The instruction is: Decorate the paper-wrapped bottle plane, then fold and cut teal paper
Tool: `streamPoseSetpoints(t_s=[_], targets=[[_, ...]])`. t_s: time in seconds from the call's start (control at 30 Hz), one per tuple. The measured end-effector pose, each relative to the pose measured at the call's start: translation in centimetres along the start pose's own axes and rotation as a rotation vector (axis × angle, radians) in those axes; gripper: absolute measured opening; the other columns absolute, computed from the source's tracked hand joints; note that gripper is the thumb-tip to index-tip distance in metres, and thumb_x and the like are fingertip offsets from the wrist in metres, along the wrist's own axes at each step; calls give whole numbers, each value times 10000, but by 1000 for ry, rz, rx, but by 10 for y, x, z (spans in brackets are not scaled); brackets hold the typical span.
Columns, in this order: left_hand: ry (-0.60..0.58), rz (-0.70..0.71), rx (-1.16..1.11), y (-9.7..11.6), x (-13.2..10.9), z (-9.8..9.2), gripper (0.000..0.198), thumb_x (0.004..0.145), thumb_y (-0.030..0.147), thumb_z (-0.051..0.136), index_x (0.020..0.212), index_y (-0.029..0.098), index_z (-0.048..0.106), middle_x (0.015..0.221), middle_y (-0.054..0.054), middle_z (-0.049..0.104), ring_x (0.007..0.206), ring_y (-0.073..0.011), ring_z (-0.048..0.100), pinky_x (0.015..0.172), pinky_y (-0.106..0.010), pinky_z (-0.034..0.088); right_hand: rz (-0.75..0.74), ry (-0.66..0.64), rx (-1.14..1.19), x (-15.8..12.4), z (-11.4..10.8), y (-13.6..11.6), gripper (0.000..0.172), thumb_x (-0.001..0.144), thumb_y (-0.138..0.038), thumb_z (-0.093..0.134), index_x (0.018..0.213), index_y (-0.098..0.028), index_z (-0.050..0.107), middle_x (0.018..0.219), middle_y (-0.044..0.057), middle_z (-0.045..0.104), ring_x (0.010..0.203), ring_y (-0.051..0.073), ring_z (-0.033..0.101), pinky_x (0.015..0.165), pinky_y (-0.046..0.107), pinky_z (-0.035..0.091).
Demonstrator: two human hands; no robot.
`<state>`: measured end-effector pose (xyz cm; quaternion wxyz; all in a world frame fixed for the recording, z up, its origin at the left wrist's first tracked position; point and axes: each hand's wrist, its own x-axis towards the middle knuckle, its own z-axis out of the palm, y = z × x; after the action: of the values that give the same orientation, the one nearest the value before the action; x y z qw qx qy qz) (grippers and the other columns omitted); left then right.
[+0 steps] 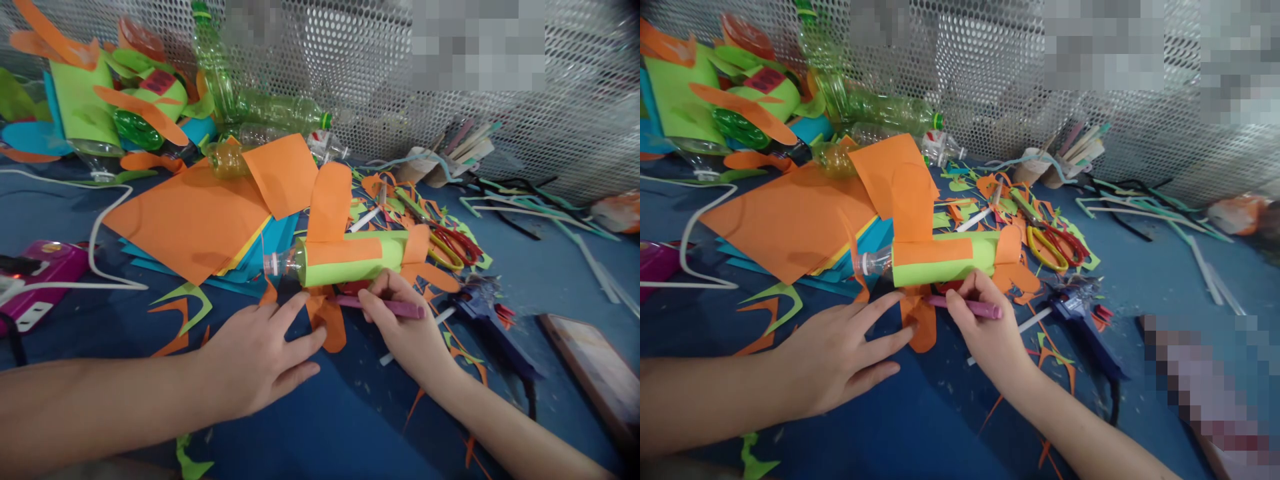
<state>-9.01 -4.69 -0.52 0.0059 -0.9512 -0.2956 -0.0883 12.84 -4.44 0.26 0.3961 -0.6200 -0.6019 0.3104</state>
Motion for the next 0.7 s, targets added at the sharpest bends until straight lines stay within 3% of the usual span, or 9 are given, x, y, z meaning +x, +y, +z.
streamPoseSetpoints(t_s=[0.7], targets=[[18,1,-15,-1,1,2,353,943,415,360,1217,302,552,1289,-180,466,804,-271,605,573,-410,527,-20,-61,77,-1,1,-1,267,832,-278,552,624,-220,396,553,-57,429,490,89,409,466,228,340]])
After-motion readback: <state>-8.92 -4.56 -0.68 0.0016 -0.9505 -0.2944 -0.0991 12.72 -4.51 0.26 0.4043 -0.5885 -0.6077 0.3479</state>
